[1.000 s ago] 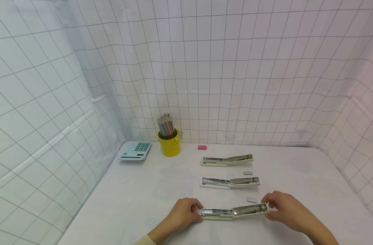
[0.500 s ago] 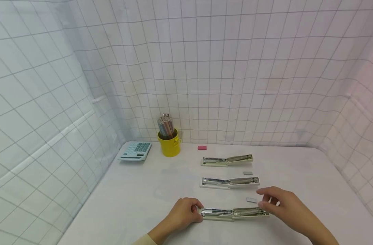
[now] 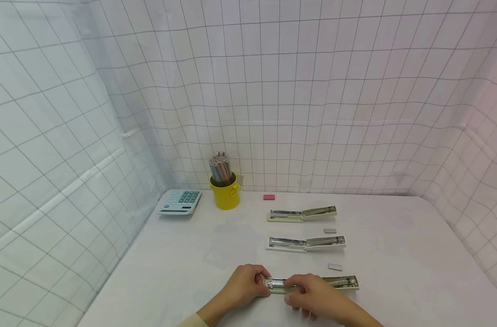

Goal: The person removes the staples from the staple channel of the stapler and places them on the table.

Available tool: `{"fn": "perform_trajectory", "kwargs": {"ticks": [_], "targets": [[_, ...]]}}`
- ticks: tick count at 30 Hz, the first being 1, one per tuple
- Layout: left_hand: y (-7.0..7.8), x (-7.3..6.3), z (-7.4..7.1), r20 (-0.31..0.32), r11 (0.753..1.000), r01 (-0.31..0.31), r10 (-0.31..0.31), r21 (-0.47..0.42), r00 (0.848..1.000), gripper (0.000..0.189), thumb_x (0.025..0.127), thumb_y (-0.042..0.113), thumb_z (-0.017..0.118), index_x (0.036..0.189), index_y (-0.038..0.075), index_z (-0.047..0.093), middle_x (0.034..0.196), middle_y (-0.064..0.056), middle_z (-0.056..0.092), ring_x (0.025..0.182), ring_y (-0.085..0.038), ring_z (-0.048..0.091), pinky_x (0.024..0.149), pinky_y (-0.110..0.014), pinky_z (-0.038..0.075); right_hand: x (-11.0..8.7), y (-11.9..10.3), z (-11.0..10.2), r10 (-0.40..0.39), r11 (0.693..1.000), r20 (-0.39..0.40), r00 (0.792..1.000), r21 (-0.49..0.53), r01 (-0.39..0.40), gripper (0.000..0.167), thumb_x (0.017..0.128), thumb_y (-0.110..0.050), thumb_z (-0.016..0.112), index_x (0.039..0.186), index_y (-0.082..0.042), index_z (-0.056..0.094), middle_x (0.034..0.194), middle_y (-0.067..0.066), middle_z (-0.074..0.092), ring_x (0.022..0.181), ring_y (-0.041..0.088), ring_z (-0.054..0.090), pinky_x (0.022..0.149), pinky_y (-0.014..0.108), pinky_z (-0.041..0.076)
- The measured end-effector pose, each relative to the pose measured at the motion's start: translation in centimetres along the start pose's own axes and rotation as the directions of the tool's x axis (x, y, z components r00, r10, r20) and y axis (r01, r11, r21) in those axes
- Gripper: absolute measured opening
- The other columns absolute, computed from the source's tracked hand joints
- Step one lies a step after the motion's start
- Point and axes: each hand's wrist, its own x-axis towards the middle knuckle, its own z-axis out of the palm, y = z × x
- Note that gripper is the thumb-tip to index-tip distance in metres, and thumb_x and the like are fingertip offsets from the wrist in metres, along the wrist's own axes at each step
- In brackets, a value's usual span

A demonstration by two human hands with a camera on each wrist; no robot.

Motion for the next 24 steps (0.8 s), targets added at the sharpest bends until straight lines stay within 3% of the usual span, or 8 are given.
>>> {"fn": "perform_trajectory", "kwargs": {"ticks": [7,15,24], "targets": [[0.0,0.0,0.0,-0.003,1.0,0.001,-0.001,-0.004,1.0,0.023,0.072,0.007,0.086,0.092,0.011,0.076,0.061,0.013,0.055,0.054,-0.001,0.047,0.057,-0.022,0.038,0.6,-0.1,0.5,-0.031,0.999,-0.02,0.999,-0.02,0.031,0.036,0.097,-0.022,0.068,0.125,0.001,0.062,0.076,0.004,0.064,0.055,0.011,0.053,0.046,0.025,0.043],[0.1,0.0,0.0,-0.006,1.0,0.004,-0.004,0.016,1.0,0.023,0.072,0.008,0.087,0.092,0.012,0.075,0.061,0.013,0.055,0.054,-0.001,0.047,0.057,-0.021,0.038,0.9,-0.1,0.9,-0.001,0.999,-0.028,1.0,-0.049,-0.001,0.046,0.096,-0.021,0.068,0.131,0.007,0.059,0.076,0.005,0.066,0.054,0.013,0.053,0.046,0.026,0.042],[0.1,0.1,0.1,0.002,1.0,0.004,-0.004,-0.009,1.0,0.022,0.071,0.008,0.086,0.091,0.012,0.075,0.06,0.013,0.055,0.054,-0.001,0.047,0.057,-0.022,0.038,1.7,0.1,1.4,0.014,0.999,-0.036,0.999,0.038,-0.012,0.052,0.096,-0.022,0.066,0.135,0.012,0.055,0.077,0.006,0.07,0.054,0.013,0.053,0.047,0.027,0.042]]}}
